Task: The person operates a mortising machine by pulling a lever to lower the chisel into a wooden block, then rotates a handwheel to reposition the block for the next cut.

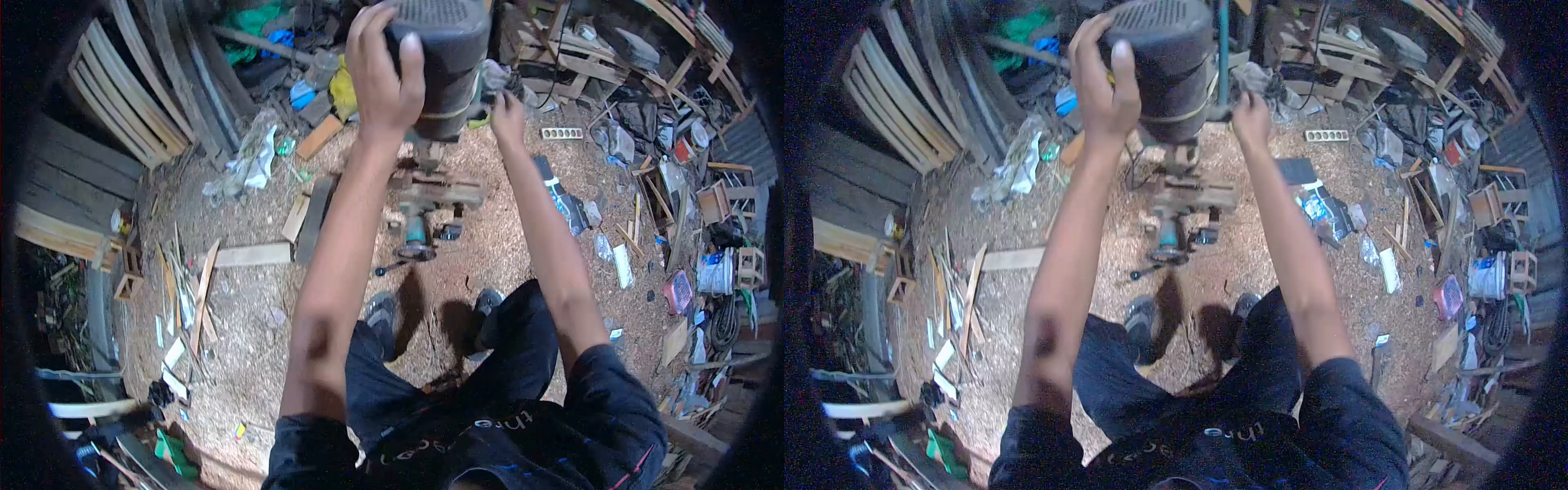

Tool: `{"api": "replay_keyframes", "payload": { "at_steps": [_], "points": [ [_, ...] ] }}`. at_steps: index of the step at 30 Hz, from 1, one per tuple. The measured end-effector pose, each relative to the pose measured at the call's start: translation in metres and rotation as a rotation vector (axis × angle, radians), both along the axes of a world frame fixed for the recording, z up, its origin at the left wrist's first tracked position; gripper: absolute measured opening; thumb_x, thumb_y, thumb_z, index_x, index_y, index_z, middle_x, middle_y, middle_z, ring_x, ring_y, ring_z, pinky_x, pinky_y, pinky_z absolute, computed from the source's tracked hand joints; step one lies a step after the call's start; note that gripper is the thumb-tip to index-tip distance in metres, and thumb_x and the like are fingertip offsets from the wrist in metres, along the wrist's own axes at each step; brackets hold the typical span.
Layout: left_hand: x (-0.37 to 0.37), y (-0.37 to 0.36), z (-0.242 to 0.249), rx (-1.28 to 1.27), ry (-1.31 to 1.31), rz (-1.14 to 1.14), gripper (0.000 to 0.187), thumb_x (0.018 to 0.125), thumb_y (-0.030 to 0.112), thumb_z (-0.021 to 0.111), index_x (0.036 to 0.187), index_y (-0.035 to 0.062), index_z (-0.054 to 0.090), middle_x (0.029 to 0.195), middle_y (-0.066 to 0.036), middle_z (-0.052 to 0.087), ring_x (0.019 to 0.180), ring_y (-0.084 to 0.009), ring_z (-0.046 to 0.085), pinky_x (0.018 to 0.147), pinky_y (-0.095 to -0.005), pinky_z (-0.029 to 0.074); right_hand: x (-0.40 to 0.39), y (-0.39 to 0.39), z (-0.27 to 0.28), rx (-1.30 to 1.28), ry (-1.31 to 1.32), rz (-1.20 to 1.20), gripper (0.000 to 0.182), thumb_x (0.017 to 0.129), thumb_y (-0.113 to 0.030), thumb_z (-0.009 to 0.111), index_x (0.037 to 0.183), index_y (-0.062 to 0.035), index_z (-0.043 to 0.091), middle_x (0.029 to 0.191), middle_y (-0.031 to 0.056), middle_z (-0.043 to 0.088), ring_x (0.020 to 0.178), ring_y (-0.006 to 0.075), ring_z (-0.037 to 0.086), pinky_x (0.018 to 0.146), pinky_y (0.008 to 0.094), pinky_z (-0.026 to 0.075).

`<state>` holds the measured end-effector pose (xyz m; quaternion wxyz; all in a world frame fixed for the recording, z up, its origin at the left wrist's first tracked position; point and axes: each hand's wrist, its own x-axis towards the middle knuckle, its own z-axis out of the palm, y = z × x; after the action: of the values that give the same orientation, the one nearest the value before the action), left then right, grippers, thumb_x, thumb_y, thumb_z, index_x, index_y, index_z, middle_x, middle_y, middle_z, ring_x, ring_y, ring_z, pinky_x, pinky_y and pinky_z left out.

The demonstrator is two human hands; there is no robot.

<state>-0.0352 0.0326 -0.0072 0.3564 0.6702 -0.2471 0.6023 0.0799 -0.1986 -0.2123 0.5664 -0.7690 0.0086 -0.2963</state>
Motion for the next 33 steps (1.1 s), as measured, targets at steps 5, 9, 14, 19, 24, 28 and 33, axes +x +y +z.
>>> {"api": "replay_keyframes", "payload": {
  "at_steps": [5, 9, 14, 19, 24, 28, 33],
  "points": [
    [-0.122, 0.045, -0.183, -0.139, 0.796, 0.145, 0.037, 0.099, 0.017, 0.053, 0.126, -0.0087, 0.051, 0.124, -0.028, 0.054, 0.119, -0.0449, 0.050, 0.104, -0.0503, 0.039, -0.231, 0.037, -0.094, -0.193, 0.776, 0.425, 0.051, 0.094, -0.027, 0.065, 0.131, 0.0057, 0.054, 0.121, 0.0305, 0.063, 0.114, 0.0397, 0.062, 0.095, 0.0453, 0.050],
    [-0.182, 0.087, -0.359, 0.059, 1.551, 0.346, 0.046, 0.091, 0.022, 0.061, 0.126, -0.0063, 0.055, 0.124, -0.029, 0.056, 0.114, -0.0466, 0.056, 0.099, -0.0504, 0.047, -0.295, 0.081, -0.108, -0.665, 0.506, 0.633, 0.065, 0.091, -0.015, 0.063, 0.145, 0.0076, 0.033, 0.132, 0.0367, 0.051, 0.119, 0.0476, 0.056, 0.102, 0.0468, 0.048],
    [-0.200, 0.086, -0.436, 0.211, 1.770, 0.316, 0.050, 0.090, 0.019, 0.059, 0.134, -0.0029, 0.049, 0.130, -0.029, 0.056, 0.121, -0.0444, 0.056, 0.101, -0.0489, 0.048, -0.293, 0.093, -0.137, -0.850, 0.572, 0.716, 0.069, 0.089, -0.006, 0.057, 0.148, 0.0081, 0.024, 0.132, 0.0395, 0.048, 0.116, 0.0515, 0.054, 0.101, 0.0517, 0.047],
    [-0.205, 0.083, -0.435, 0.247, 1.872, 0.233, 0.042, 0.090, 0.020, 0.063, 0.125, -0.0024, 0.056, 0.115, -0.030, 0.063, 0.107, -0.0460, 0.062, 0.093, -0.0499, 0.052, -0.283, 0.092, -0.137, -0.899, 0.617, 0.743, 0.066, 0.087, -0.001, 0.055, 0.146, 0.0103, 0.028, 0.119, 0.0401, 0.056, 0.107, 0.0502, 0.059, 0.094, 0.0525, 0.049],
    [-0.206, 0.078, -0.424, 0.221, 1.898, 0.225, 0.031, 0.087, 0.023, 0.069, 0.101, -0.0042, 0.068, 0.098, -0.030, 0.067, 0.096, -0.0458, 0.066, 0.085, -0.0513, 0.054, -0.274, 0.092, -0.147, -0.854, 0.461, 0.743, 0.059, 0.081, 0.002, 0.056, 0.138, 0.0103, 0.041, 0.104, 0.0375, 0.063, 0.101, 0.0469, 0.064, 0.088, 0.0536, 0.052],
    [-0.207, 0.064, -0.413, 0.317, 1.818, 0.247, 0.031, 0.087, 0.026, 0.071, 0.096, -0.0036, 0.069, 0.098, -0.028, 0.068, 0.095, -0.0449, 0.066, 0.084, -0.0504, 0.055, -0.262, 0.090, -0.119, -0.884, 0.690, 0.799, 0.038, 0.084, 0.002, 0.054, 0.121, 0.0082, 0.058, 0.098, 0.0334, 0.066, 0.097, 0.0448, 0.066, 0.086, 0.0511, 0.055],
    [-0.208, 0.053, -0.405, 0.379, 1.792, 0.193, 0.034, 0.084, 0.021, 0.074, 0.104, -0.0047, 0.066, 0.100, -0.029, 0.068, 0.098, -0.0449, 0.065, 0.087, -0.0481, 0.053, -0.260, 0.084, -0.133, -0.892, 0.580, 0.754, 0.029, 0.086, 0.001, 0.053, 0.113, 0.0034, 0.063, 0.092, 0.0279, 0.069, 0.091, 0.0418, 0.069, 0.081, 0.0503, 0.057]
  ]
}}
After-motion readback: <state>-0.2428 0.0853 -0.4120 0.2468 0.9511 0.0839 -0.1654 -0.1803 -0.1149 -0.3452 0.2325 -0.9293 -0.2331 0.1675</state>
